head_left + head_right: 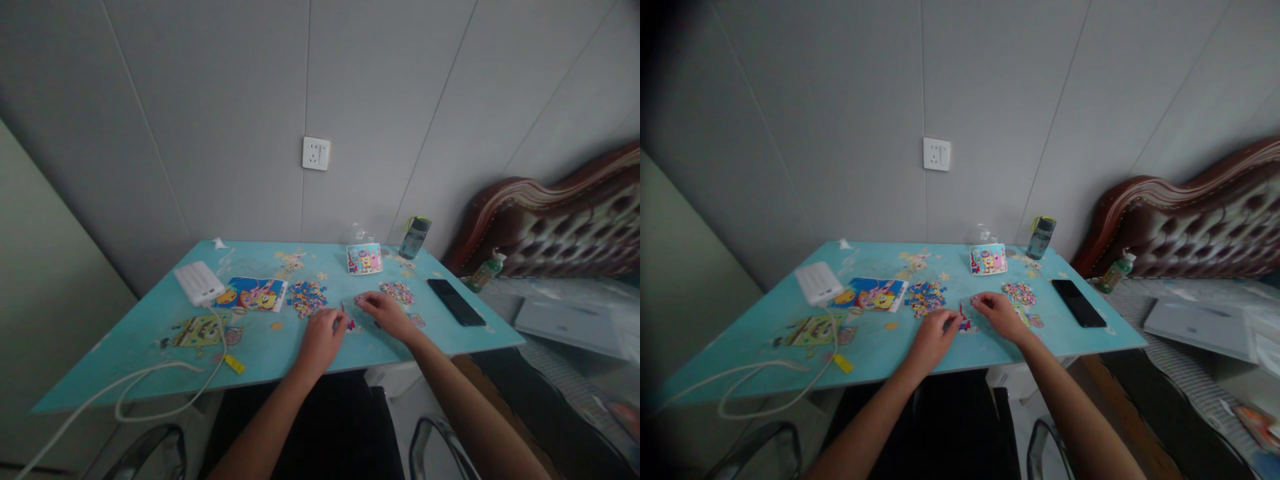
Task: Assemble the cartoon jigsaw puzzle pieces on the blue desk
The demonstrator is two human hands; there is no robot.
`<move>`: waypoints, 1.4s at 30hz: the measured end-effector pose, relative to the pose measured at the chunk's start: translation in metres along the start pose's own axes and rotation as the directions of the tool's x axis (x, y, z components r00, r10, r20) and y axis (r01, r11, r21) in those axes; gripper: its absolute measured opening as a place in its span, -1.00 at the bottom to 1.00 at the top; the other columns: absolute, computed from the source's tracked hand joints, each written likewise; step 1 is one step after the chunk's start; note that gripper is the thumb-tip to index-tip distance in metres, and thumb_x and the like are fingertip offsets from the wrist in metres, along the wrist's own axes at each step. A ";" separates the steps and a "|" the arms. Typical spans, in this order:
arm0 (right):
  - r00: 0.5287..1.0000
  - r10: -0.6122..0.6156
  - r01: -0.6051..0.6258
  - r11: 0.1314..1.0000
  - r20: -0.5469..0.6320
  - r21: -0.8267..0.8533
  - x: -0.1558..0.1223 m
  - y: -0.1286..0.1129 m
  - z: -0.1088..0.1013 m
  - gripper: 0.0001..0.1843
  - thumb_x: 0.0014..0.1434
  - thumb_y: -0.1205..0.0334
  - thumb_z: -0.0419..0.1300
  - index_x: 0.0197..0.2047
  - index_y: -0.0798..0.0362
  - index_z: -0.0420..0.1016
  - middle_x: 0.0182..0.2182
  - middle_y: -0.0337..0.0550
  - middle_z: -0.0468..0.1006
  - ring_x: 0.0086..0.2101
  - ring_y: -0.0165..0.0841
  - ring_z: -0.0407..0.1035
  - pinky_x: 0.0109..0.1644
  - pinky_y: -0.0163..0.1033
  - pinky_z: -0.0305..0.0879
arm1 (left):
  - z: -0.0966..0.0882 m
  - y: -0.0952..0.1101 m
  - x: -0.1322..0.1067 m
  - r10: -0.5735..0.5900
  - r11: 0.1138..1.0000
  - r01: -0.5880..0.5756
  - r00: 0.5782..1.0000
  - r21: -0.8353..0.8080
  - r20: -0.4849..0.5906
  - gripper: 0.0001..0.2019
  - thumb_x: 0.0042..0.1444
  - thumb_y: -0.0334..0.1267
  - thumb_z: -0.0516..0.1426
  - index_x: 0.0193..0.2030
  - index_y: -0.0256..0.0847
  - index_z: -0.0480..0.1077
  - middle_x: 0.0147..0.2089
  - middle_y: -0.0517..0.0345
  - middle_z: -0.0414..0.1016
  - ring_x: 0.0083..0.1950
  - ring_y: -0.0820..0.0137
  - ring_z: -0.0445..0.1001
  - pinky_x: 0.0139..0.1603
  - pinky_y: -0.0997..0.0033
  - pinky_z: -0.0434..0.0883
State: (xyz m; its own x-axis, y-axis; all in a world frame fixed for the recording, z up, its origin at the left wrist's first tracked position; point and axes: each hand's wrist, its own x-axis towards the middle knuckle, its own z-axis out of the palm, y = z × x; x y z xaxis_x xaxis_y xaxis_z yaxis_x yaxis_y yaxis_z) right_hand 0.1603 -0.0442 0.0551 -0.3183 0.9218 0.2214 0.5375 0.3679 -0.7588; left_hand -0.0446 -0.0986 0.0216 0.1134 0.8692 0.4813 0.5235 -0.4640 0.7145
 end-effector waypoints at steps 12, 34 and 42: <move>0.950 0.077 -0.227 0.833 -0.301 -0.504 0.021 0.084 -0.086 -0.69 0.25 0.13 0.13 -0.30 0.10 0.65 -0.40 0.00 0.61 -0.38 -0.25 0.41 -0.26 -0.21 0.17 | -0.001 -0.001 -0.005 0.083 0.986 -0.087 0.996 0.140 0.035 -0.87 0.30 -0.35 0.06 -0.22 -0.17 0.45 -0.20 0.11 0.54 -0.07 0.29 0.47 0.14 0.21 0.33; 0.909 -0.256 -0.096 0.636 -0.327 -0.765 0.087 0.029 0.028 -0.73 0.35 0.28 0.02 -0.12 0.10 0.55 -0.21 0.07 0.54 -0.11 -0.16 0.30 -0.01 -0.15 0.06 | 0.069 0.171 -0.059 0.727 0.633 -0.596 0.238 -0.494 0.644 -0.80 0.18 -0.03 0.15 -0.37 -0.02 0.49 -0.28 0.20 0.64 -0.35 0.38 0.56 -0.51 0.40 0.25; 0.896 -0.309 -0.053 0.640 -0.320 -0.766 0.085 0.027 0.029 -0.77 0.30 0.32 0.05 -0.19 0.10 0.56 -0.27 0.04 0.55 -0.16 -0.18 0.33 -0.03 -0.18 0.07 | 0.064 0.172 -0.048 0.525 0.781 -0.609 0.518 -0.140 0.676 -0.68 0.20 -0.01 0.11 -0.49 -0.06 0.52 -0.45 -0.02 0.56 -0.40 0.23 0.53 -0.45 0.25 0.34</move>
State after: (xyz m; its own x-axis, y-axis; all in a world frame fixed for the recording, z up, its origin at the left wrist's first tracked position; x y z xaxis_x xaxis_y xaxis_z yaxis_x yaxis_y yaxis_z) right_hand 0.1252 0.0404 0.0355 -0.2008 0.7511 0.6289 0.9595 0.2803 -0.0284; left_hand 0.0943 -0.2094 0.0889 0.9039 0.3223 0.2811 0.2218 -0.9153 0.3361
